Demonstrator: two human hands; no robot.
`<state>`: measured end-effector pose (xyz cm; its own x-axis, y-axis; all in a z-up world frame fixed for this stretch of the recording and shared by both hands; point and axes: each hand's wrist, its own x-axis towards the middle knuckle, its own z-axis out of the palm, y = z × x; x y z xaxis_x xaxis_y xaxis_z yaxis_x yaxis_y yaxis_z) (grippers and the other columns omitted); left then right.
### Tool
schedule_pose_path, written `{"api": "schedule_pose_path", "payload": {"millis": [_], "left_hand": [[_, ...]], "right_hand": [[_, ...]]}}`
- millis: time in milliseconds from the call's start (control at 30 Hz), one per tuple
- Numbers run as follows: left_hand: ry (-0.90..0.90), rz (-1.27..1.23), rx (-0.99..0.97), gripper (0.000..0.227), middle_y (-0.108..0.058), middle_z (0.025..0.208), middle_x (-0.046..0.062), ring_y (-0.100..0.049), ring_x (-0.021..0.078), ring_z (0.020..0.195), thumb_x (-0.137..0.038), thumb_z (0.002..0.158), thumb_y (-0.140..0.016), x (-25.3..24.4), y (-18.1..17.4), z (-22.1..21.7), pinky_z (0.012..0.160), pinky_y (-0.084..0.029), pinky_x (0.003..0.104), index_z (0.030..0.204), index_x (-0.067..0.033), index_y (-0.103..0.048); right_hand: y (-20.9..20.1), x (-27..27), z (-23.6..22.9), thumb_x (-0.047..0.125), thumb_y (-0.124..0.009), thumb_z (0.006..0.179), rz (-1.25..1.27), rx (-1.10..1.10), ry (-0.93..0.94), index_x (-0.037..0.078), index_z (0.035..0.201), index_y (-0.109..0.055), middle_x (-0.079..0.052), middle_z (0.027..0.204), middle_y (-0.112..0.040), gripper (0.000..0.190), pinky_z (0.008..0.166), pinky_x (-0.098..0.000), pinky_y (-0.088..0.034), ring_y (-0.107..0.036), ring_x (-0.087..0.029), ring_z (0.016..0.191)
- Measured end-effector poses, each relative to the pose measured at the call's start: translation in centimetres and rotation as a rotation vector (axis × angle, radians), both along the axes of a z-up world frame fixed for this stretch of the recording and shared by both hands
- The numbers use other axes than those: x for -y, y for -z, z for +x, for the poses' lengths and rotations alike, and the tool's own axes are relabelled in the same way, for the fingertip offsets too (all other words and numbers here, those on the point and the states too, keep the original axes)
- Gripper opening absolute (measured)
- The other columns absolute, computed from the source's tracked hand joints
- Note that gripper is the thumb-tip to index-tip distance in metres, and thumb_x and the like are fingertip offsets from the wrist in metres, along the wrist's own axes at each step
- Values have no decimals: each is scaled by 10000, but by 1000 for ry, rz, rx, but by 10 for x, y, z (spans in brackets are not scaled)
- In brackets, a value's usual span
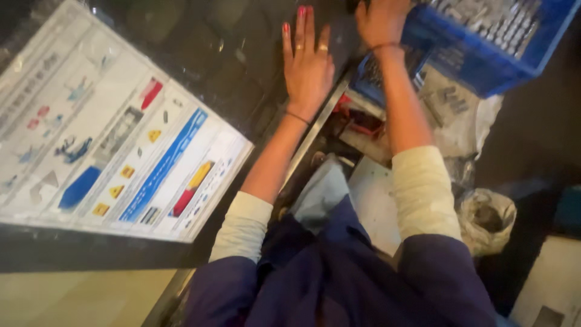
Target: The person organizes small metal parts and tools in a blue crate, wipes a metal surface with a cloth, and places items into a bag. They handle cylindrical metal pieces, rods, and a cloth, moving items between the crate and a nearby bag.
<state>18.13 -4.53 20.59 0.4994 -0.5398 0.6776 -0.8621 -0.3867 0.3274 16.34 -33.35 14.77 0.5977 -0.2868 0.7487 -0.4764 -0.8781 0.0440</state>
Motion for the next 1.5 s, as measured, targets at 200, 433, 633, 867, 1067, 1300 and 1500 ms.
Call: {"api": "schedule_pose_path", "payload": {"millis": [200,433,633,867,1067,1300,1500], "left_hand": [[-25,-50,53,586,-380,1643,170,-275,321,1569,-107,899,-682,69,-7,-13,1284,-237,547,1462,-116,-520],[384,-142,-295,819,-482,1534,243,-485,374,1392,-186,925,-711,167,-7,27,1245,-318,503,1588,41,-287],[241,-185,-194,820,-550,1451,242,-532,368,1359,-183,814,-750,189,-4,22,1233,-291,533,1506,29,-364],[162,-320,-161,783,-630,1307,205,-600,356,1264,-171,829,-740,208,22,12,1212,-336,526,1515,4,-405],[40,-402,-4,720,-648,1235,198,-606,374,1200,-148,871,-706,220,44,10,1160,-398,508,1518,-12,-423],[-112,-466,85,564,-665,1211,198,-629,379,1166,-126,1004,-619,234,48,1,1076,-472,472,1523,-50,-410],[-233,-403,-67,489,-681,1071,211,-651,413,1021,-199,1048,-574,243,49,-8,858,-525,509,1506,-92,-439]], "right_hand": [[-38,-27,-7,245,-719,995,96,146,-89,100,1404,-524,-264,1380,-507,476,1064,-550,-367,-486,-465,1272],[-68,22,-17,224,-639,1039,397,76,-376,-40,1507,-388,-282,1406,-541,593,1110,-622,-262,-501,-429,1301],[-88,29,-20,201,-615,998,431,32,-532,-15,1399,-469,-232,1220,-625,478,1010,-534,-362,-588,-416,1132],[-81,31,-27,235,-629,1002,425,5,-481,-37,1428,-464,-221,1153,-646,532,993,-515,-404,-600,-400,1083],[-58,35,-25,235,-622,1044,324,116,-541,-31,1498,-411,-279,1310,-601,568,1024,-533,-450,-576,-449,1183],[-42,49,-20,212,-624,1101,328,247,-772,4,1578,-313,-282,1461,-514,606,1101,-495,-472,-548,-480,1305],[-32,58,-22,230,-586,1115,371,193,-810,6,1591,-299,-269,1462,-531,600,1118,-500,-449,-537,-463,1321]]}}
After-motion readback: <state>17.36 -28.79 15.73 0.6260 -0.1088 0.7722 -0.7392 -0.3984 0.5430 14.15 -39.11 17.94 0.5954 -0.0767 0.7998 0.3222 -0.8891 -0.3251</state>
